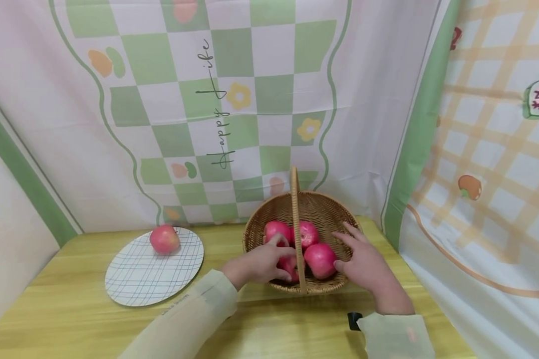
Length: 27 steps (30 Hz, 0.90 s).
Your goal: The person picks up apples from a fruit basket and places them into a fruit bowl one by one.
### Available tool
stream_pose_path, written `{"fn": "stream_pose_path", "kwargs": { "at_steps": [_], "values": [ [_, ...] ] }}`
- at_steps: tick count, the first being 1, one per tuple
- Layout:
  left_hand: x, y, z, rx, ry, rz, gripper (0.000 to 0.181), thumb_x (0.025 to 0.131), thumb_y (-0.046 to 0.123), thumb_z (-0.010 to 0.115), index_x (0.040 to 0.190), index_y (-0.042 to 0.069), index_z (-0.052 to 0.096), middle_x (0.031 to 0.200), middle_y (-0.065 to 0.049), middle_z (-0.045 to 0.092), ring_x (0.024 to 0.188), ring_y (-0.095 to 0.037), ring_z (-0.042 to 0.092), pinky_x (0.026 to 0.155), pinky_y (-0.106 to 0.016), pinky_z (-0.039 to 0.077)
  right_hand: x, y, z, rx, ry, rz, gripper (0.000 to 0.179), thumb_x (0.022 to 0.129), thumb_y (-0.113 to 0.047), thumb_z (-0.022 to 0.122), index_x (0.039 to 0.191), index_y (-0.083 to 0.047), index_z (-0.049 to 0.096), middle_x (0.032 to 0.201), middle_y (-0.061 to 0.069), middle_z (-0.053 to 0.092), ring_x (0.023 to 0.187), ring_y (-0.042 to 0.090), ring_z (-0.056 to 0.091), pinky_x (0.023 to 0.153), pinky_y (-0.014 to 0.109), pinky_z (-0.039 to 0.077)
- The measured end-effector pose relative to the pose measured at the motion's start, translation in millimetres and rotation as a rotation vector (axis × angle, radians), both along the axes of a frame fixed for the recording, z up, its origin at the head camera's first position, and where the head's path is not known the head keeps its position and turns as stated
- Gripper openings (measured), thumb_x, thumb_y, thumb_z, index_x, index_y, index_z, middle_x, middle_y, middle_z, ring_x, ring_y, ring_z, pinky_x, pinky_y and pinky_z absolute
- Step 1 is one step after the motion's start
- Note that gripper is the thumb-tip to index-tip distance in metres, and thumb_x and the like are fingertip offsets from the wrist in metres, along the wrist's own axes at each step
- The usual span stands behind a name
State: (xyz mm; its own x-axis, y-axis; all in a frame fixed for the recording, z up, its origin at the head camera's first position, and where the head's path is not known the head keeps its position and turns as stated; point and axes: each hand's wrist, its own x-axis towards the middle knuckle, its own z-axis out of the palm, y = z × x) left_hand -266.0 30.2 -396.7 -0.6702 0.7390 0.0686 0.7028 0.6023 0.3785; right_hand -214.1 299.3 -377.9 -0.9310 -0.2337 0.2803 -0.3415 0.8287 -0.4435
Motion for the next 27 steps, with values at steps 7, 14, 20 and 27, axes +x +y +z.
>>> {"fn": "stream_pose_path", "kwargs": {
  "at_steps": [7,14,20,27],
  "values": [
    [-0.7,1.2,-4.3,-0.02,0.046,-0.033,0.046,0.092,0.018,0.071,0.136,0.028,0.062,0.144,-0.003,0.042,0.105,-0.007,0.056,0.088,-0.019,0.044,2.6,-1.6,0.6,-0.006,-0.021,0.008,0.072,0.079,-0.009,0.077,0.145,-0.002,0.048,0.159,0.025,0.02,0.122,0.053,0.048,0.062,0.041,0.051],
    [0.6,0.3,-4.4,-0.018,0.002,-0.018,0.046,0.09,0.021,0.073,0.134,0.033,0.064,0.141,-0.001,0.038,0.084,-0.004,0.055,0.078,-0.02,0.045,4.5,-4.0,3.6,0.031,-0.031,0.008,0.077,0.08,-0.018,0.083,0.146,-0.001,0.047,0.158,0.027,0.019,0.13,0.059,0.032,0.083,0.059,0.05],
    [2.2,-1.2,-4.8,0.01,0.03,-0.025,0.041,0.091,0.025,0.075,0.13,0.034,0.067,0.137,0.0,0.04,0.097,-0.006,0.054,0.085,-0.02,0.045,4.1,-5.2,3.8,0.052,-0.026,0.0,0.08,0.076,-0.013,0.084,0.145,0.001,0.046,0.157,0.029,0.019,0.124,0.058,0.041,0.08,0.053,0.053],
    [1.9,-5.6,-2.4,0.127,0.011,-0.105,0.039,0.089,0.017,0.075,0.127,0.024,0.07,0.136,-0.004,0.045,0.125,-0.009,0.04,0.097,-0.018,0.038,4.3,-5.1,2.5,0.019,-0.032,-0.003,0.084,0.067,0.013,0.067,0.146,0.003,0.043,0.158,0.029,0.017,0.113,0.052,0.053,0.049,0.028,0.046]
  ]
}}
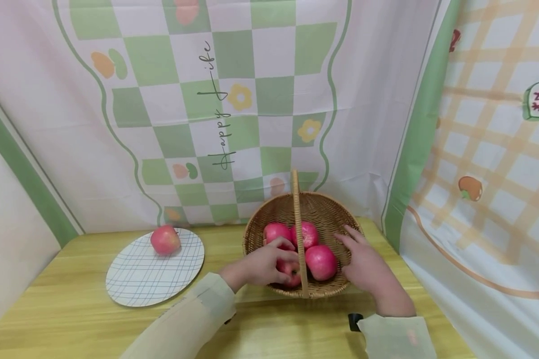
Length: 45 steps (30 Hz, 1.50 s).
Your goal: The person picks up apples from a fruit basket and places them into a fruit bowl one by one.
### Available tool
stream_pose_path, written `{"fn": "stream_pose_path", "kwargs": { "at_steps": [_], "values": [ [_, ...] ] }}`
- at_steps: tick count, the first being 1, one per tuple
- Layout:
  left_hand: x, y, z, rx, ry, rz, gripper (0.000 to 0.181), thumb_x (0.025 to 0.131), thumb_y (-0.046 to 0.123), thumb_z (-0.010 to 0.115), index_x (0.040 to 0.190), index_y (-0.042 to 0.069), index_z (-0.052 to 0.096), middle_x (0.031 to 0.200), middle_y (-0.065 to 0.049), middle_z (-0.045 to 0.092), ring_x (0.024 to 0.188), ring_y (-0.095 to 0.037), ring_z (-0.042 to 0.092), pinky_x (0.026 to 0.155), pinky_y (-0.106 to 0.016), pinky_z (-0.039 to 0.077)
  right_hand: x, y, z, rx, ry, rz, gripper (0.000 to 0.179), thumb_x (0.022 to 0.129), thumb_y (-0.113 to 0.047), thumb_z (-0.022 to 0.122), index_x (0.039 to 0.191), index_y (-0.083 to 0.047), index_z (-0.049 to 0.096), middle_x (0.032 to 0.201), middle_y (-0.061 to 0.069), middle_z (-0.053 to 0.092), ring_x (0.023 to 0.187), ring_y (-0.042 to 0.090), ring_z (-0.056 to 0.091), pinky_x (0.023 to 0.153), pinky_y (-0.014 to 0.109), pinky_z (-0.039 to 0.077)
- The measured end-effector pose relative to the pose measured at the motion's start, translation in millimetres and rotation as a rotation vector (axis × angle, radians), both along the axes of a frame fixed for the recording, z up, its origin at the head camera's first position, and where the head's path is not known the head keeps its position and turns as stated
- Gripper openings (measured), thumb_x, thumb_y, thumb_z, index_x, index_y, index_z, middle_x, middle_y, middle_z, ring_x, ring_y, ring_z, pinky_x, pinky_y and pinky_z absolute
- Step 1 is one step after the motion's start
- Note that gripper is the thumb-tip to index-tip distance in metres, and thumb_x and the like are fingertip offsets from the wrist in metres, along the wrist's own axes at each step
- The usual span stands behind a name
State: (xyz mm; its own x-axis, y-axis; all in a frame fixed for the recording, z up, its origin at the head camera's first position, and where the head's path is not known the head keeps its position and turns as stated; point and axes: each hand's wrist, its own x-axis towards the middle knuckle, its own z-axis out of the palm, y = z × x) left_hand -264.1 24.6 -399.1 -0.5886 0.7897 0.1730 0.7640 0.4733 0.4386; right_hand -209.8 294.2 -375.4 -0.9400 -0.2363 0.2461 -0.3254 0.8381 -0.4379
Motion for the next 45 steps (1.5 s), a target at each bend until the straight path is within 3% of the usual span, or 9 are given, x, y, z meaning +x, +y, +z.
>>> {"fn": "stream_pose_path", "kwargs": {
  "at_steps": [5,8,12,19,21,25,29,37,45],
  "values": [
    [-3.2,-5.9,-0.5,0.117,-0.065,0.001,0.041,0.089,0.021,0.076,0.129,0.025,0.069,0.137,0.003,0.047,0.125,-0.007,0.04,0.099,-0.021,0.038,0.0,-0.7,0.9,-0.021,0.0,0.005,0.087,0.066,0.017,0.059,0.149,0.005,0.037,0.159,0.029,0.014,0.13,0.06,0.031,0.057,0.033,0.051],
    [-4.6,-10.1,-1.1,0.197,-0.125,0.011,0.044,0.088,0.024,0.079,0.13,0.027,0.069,0.136,0.007,0.046,0.124,-0.006,0.04,0.1,-0.025,0.039,-0.2,-1.4,1.7,-0.019,0.021,0.013,0.088,0.066,0.018,0.055,0.15,0.006,0.034,0.159,0.029,0.013,0.134,0.059,0.025,0.074,0.047,0.054],
    [-4.7,-15.5,-0.8,0.28,-0.196,0.025,0.045,0.086,0.024,0.081,0.129,0.028,0.069,0.136,0.009,0.046,0.124,-0.007,0.041,0.101,-0.03,0.04,-1.2,-2.4,2.3,-0.023,0.039,0.023,0.087,0.067,0.019,0.052,0.151,0.007,0.03,0.16,0.029,0.012,0.137,0.057,0.021,0.088,0.061,0.048],
    [-2.2,-23.0,-1.5,0.443,-0.313,0.079,0.049,0.084,0.026,0.083,0.131,0.028,0.068,0.137,0.01,0.047,0.124,-0.012,0.043,0.099,-0.032,0.042,-4.5,-1.7,-0.1,-0.011,0.048,0.021,0.081,0.073,0.019,0.049,0.151,0.008,0.03,0.161,0.029,0.007,0.138,0.057,0.018,0.092,0.063,0.043],
    [-0.3,-24.9,-1.3,0.511,-0.383,0.097,0.049,0.083,0.023,0.083,0.13,0.028,0.069,0.138,0.01,0.046,0.121,-0.012,0.045,0.095,-0.031,0.046,-5.4,-1.3,-1.0,-0.015,0.052,0.024,0.08,0.073,0.02,0.048,0.15,0.008,0.032,0.161,0.028,0.007,0.138,0.057,0.017,0.096,0.065,0.04],
    [4.4,-24.6,0.3,0.664,-0.59,0.097,0.049,0.084,0.008,0.081,0.129,0.022,0.069,0.135,0.006,0.045,0.106,-0.017,0.059,0.082,-0.035,0.056,-7.5,0.2,-3.1,-0.023,0.064,0.025,0.075,0.073,0.02,0.043,0.147,0.009,0.037,0.16,0.03,0.009,0.138,0.057,0.018,0.102,0.069,0.031],
    [10.1,-21.7,2.0,0.737,-0.73,0.109,0.052,0.082,-0.004,0.079,0.128,0.019,0.069,0.134,0.004,0.045,0.093,-0.022,0.065,0.072,-0.041,0.059,-7.7,1.9,-5.8,-0.025,0.067,0.013,0.072,0.074,0.02,0.04,0.145,0.009,0.039,0.157,0.034,0.011,0.137,0.059,0.019,0.104,0.07,0.026],
    [23.0,-32.5,9.9,0.8,-0.849,0.151,0.049,0.087,-0.004,0.074,0.132,0.014,0.066,0.134,-0.003,0.047,0.093,-0.026,0.066,0.073,-0.043,0.059,-6.5,1.5,-5.7,-0.053,0.057,0.011,0.07,0.074,0.019,0.038,0.144,0.01,0.038,0.156,0.036,0.011,0.137,0.059,0.016,0.107,0.069,0.02],
    [36.5,-53.6,23.6,0.943,-1.013,0.177,0.052,0.091,-0.01,0.066,0.139,0.007,0.057,0.139,-0.017,0.049,0.097,-0.034,0.066,0.075,-0.049,0.058,-6.9,1.0,-4.2,-0.057,0.034,0.017,0.066,0.077,0.019,0.033,0.142,0.01,0.041,0.156,0.036,0.01,0.138,0.059,0.013,0.107,0.07,0.019]
  ]
}}
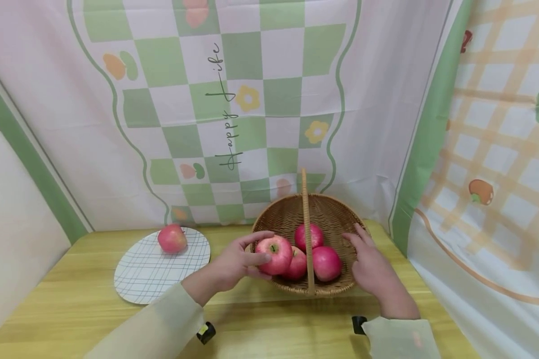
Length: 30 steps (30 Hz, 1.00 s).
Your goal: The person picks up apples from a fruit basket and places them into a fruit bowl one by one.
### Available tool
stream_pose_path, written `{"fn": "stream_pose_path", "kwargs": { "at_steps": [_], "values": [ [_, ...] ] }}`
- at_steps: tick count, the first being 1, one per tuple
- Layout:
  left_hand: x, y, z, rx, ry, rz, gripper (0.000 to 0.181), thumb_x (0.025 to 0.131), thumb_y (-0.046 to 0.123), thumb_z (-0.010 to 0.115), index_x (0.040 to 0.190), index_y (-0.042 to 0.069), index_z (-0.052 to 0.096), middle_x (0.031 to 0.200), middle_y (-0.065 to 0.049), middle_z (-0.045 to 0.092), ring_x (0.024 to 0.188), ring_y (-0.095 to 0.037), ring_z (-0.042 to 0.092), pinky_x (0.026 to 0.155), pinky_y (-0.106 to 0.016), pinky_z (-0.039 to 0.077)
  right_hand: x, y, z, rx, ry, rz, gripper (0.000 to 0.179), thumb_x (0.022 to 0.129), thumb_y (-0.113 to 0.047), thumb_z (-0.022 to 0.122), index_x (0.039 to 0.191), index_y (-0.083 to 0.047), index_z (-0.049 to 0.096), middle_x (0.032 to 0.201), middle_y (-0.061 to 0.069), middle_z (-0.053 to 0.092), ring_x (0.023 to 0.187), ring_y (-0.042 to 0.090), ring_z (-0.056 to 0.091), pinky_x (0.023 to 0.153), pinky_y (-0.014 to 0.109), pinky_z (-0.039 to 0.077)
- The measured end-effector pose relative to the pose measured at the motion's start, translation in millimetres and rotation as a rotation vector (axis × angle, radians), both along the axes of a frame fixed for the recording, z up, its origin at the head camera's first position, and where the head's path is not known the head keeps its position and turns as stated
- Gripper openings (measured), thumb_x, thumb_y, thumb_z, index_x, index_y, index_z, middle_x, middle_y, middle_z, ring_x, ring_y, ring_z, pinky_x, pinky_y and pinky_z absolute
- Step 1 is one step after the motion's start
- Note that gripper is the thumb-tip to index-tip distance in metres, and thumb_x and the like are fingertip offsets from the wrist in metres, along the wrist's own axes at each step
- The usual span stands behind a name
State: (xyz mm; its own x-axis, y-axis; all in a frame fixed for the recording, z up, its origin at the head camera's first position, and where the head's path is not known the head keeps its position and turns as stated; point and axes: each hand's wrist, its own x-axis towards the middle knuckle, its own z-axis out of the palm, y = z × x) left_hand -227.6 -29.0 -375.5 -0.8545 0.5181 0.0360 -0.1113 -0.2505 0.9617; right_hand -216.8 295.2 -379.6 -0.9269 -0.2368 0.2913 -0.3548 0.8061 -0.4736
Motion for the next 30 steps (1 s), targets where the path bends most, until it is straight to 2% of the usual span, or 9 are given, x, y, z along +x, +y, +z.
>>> {"fn": "stream_pose_path", "kwargs": {
  "at_steps": [5,13,19,23,30],
  "values": [
    [13.0,-20.7,10.2,-0.038,-0.013,0.026,0.052,0.092,-0.005,0.066,0.142,0.006,0.054,0.146,-0.017,0.042,0.107,-0.033,0.062,0.079,-0.049,0.057,-0.4,1.0,-0.7,0.002,-0.023,-0.003,0.064,0.079,0.019,0.033,0.142,0.009,0.042,0.157,0.035,0.009,0.138,0.059,0.012,0.106,0.07,0.019],
    [32.4,-76.0,18.7,-0.147,-0.009,0.148,0.056,0.093,-0.002,0.063,0.146,0.001,0.048,0.145,-0.025,0.042,0.102,-0.031,0.064,0.079,-0.051,0.057,-0.7,2.0,0.3,0.008,-0.011,0.0,0.064,0.078,0.019,0.034,0.141,0.009,0.043,0.156,0.036,0.01,0.137,0.06,0.015,0.106,0.07,0.021],
    [41.0,-137.6,9.1,-0.192,-0.023,0.276,0.059,0.094,-0.004,0.06,0.149,0.0,0.042,0.151,-0.027,0.031,0.109,-0.036,0.06,0.083,-0.054,0.055,-2.6,2.0,-1.6,0.0,-0.012,0.005,0.064,0.078,0.019,0.034,0.14,0.01,0.044,0.156,0.036,0.011,0.137,0.06,0.014,0.106,0.07,0.021],
    [42.7,-180.6,2.6,-0.237,-0.049,0.386,0.061,0.096,-0.004,0.056,0.153,0.001,0.036,0.15,-0.03,0.028,0.105,-0.035,0.061,0.085,-0.052,0.054,-3.3,3.0,-2.7,-0.002,-0.011,0.005,0.064,0.077,0.019,0.035,0.139,0.01,0.044,0.155,0.036,0.012,0.137,0.06,0.015,0.106,0.07,0.021],
    [40.3,-239.7,-5.7,-0.338,-0.063,0.474,0.063,0.1,-0.003,0.049,0.157,0.002,0.023,0.151,-0.033,0.021,0.099,-0.025,0.062,0.086,-0.046,0.055,-3.2,4.7,-4.8,-0.012,-0.021,0.004,0.064,0.078,0.019,0.037,0.141,0.01,0.042,0.156,0.035,0.01,0.137,0.06,0.013,0.105,0.071,0.021]
  ]
}}
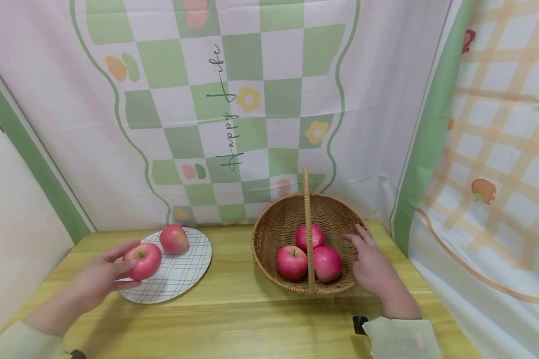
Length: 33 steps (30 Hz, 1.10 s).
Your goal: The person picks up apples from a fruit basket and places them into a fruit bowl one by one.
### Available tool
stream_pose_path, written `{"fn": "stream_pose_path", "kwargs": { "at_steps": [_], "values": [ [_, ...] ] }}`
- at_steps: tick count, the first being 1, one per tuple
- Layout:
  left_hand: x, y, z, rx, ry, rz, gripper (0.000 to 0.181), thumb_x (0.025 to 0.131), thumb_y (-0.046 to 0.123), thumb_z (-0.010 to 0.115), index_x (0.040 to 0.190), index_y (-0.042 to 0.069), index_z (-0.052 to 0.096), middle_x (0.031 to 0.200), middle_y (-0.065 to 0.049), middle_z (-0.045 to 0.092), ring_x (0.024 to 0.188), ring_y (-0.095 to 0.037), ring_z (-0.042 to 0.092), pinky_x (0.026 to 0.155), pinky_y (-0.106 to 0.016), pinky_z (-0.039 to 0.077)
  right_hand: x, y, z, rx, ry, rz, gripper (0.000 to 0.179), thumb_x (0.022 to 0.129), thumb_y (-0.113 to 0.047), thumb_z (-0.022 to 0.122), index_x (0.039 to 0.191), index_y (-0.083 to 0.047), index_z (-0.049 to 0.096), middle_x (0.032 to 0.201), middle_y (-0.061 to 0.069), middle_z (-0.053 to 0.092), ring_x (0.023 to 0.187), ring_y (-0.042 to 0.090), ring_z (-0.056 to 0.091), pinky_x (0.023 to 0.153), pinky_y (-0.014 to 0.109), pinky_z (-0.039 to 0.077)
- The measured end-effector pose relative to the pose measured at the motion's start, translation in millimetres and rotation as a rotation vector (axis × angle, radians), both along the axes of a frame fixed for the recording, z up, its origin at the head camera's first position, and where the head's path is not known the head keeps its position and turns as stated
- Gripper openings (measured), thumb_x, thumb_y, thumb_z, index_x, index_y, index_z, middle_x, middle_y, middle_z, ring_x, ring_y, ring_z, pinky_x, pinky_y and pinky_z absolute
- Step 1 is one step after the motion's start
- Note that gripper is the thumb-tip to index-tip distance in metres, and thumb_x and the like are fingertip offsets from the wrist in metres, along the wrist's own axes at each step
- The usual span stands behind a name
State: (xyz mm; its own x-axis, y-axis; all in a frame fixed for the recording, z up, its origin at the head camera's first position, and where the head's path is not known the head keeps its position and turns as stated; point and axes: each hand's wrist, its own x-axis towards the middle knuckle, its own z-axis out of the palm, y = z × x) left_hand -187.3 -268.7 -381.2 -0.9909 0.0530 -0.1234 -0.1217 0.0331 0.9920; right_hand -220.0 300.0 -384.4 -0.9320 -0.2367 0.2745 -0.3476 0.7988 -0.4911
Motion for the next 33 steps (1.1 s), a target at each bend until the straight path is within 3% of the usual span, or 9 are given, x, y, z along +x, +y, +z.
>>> {"fn": "stream_pose_path", "kwargs": {
  "at_steps": [4,11,19,26,30,33],
  "values": [
    [-4.8,-17.8,-6.8,-0.082,-0.026,0.045,0.062,0.102,0.002,0.051,0.158,0.005,0.023,0.153,-0.033,0.019,0.105,-0.027,0.058,0.085,-0.044,0.056,0.8,0.8,0.5,-0.001,-0.003,0.0,0.065,0.078,0.019,0.038,0.142,0.009,0.041,0.157,0.035,0.01,0.138,0.06,0.012,0.105,0.071,0.021],
    [-20.4,-29.7,-24.8,-0.165,-0.037,0.093,0.061,0.103,0.003,0.049,0.158,0.006,0.023,0.157,-0.032,0.012,0.128,-0.045,0.039,0.089,-0.044,0.054,1.2,1.7,-0.1,-0.007,-0.002,-0.002,0.064,0.08,0.018,0.039,0.143,0.009,0.039,0.157,0.034,0.009,0.138,0.06,0.011,0.106,0.071,0.018],
    [-29.3,-28.7,-31.3,-0.342,-0.019,0.133,0.059,0.103,0.005,0.05,0.157,0.006,0.028,0.155,-0.035,0.016,0.123,-0.042,0.043,0.085,-0.04,0.056,1.3,-1.3,1.3,-0.009,0.003,-0.003,0.064,0.08,0.017,0.04,0.144,0.009,0.038,0.158,0.033,0.008,0.138,0.059,0.012,0.105,0.072,0.02],
    [-38.3,-35.6,-38.9,-0.354,-0.036,0.162,0.059,0.104,0.005,0.049,0.158,0.008,0.026,0.156,-0.035,0.012,0.132,-0.046,0.033,0.09,-0.043,0.053,1.2,-3.1,0.7,-0.011,0.005,-0.002,0.064,0.079,0.018,0.042,0.143,0.01,0.039,0.157,0.034,0.008,0.138,0.059,0.013,0.105,0.071,0.021],
    [-42.1,-40.9,-39.0,-0.392,-0.033,0.15,0.059,0.104,0.007,0.048,0.158,0.01,0.024,0.158,-0.034,0.009,0.139,-0.047,0.024,0.101,-0.047,0.045,1.4,-2.4,0.6,-0.013,0.002,-0.005,0.065,0.079,0.018,0.042,0.143,0.01,0.039,0.158,0.034,0.008,0.138,0.059,0.013,0.106,0.071,0.02],
    [-44.8,-45.1,-37.8,-0.377,-0.049,0.144,0.059,0.106,0.01,0.045,0.159,0.013,0.02,0.159,-0.032,0.004,0.139,-0.047,0.025,0.1,-0.046,0.046,1.7,-1.8,0.4,-0.012,0.0,-0.01,0.065,0.079,0.018,0.041,0.143,0.01,0.039,0.158,0.034,0.008,0.138,0.059,0.013,0.106,0.071,0.02]
  ]
}}
